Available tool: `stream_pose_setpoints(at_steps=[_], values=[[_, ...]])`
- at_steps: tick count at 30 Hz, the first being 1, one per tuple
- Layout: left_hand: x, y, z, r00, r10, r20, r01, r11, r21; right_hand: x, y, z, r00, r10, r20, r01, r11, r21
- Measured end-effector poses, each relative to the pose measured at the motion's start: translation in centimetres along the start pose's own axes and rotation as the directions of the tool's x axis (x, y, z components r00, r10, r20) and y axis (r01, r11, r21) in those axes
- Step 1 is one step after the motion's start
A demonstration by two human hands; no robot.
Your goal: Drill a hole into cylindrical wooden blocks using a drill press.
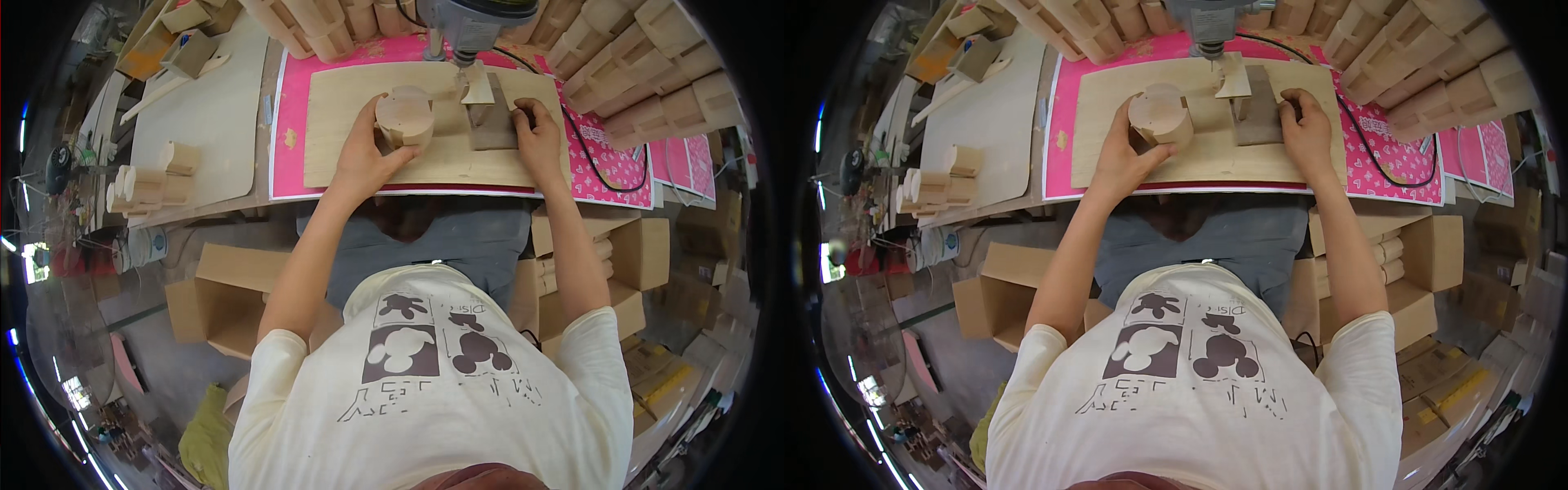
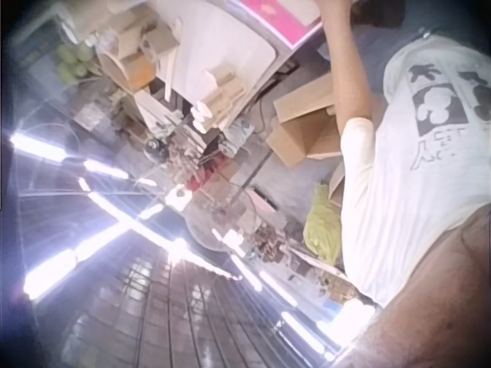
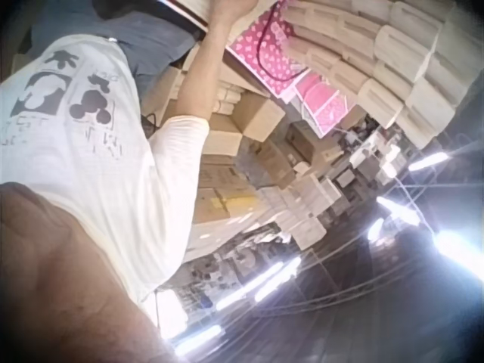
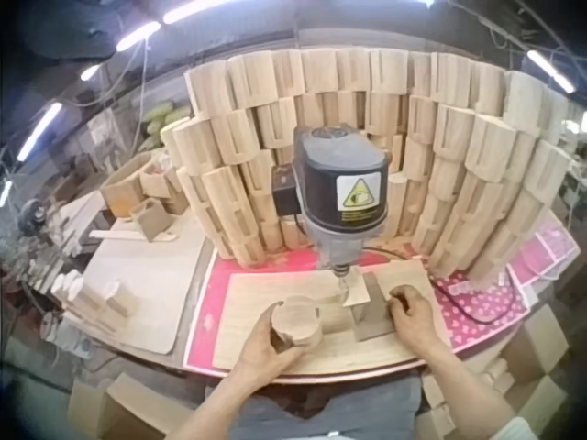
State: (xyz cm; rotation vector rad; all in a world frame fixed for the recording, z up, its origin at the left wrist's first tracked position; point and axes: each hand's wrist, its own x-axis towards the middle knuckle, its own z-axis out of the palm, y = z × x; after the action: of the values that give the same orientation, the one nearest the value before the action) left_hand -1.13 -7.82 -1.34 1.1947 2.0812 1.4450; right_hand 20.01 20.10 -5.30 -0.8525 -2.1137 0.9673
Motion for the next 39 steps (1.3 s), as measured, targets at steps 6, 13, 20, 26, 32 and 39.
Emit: stream_pose_setpoints(at_steps=[6,13,20,26,32,39], values=[[2.7,0.6,1.4,0.999,0.022,0.03,-0.021,0.999,-0.037,-0.2,0.1,0.0,0.997,-0.076,-0.019,0.076,0.997,-0.03],[4.9,1.0,2.7,0.999,-0.032,0.029,0.032,0.999,0.003,-0.2,-0.5,-0.1,0.997,-0.069,-0.03,0.067,0.995,-0.075],[5.3,0.3,3.5,0.998,-0.044,0.046,0.045,0.999,-0.024,-0.4,-0.6,-0.1,0.999,-0.027,-0.026,0.026,0.999,-0.046],[5.7,0.5,4.1,0.999,-0.033,0.026,0.032,0.999,0.014,-0.3,-0.3,-0.1,0.995,-0.092,-0.025,0.089,0.993,-0.082],[6.0,0.0,4.5,1.0,0.021,0.02,-0.021,0.999,-0.028,0.2,-0.3,-0.3,0.994,0.099,0.041,-0.103,0.988,0.119],[6.1,-0.6,5.0,0.997,0.082,0.008,-0.082,0.996,-0.039,12.2,-9.8,-5.0,0.996,0.067,-0.05,-0.035,0.881,0.471]])
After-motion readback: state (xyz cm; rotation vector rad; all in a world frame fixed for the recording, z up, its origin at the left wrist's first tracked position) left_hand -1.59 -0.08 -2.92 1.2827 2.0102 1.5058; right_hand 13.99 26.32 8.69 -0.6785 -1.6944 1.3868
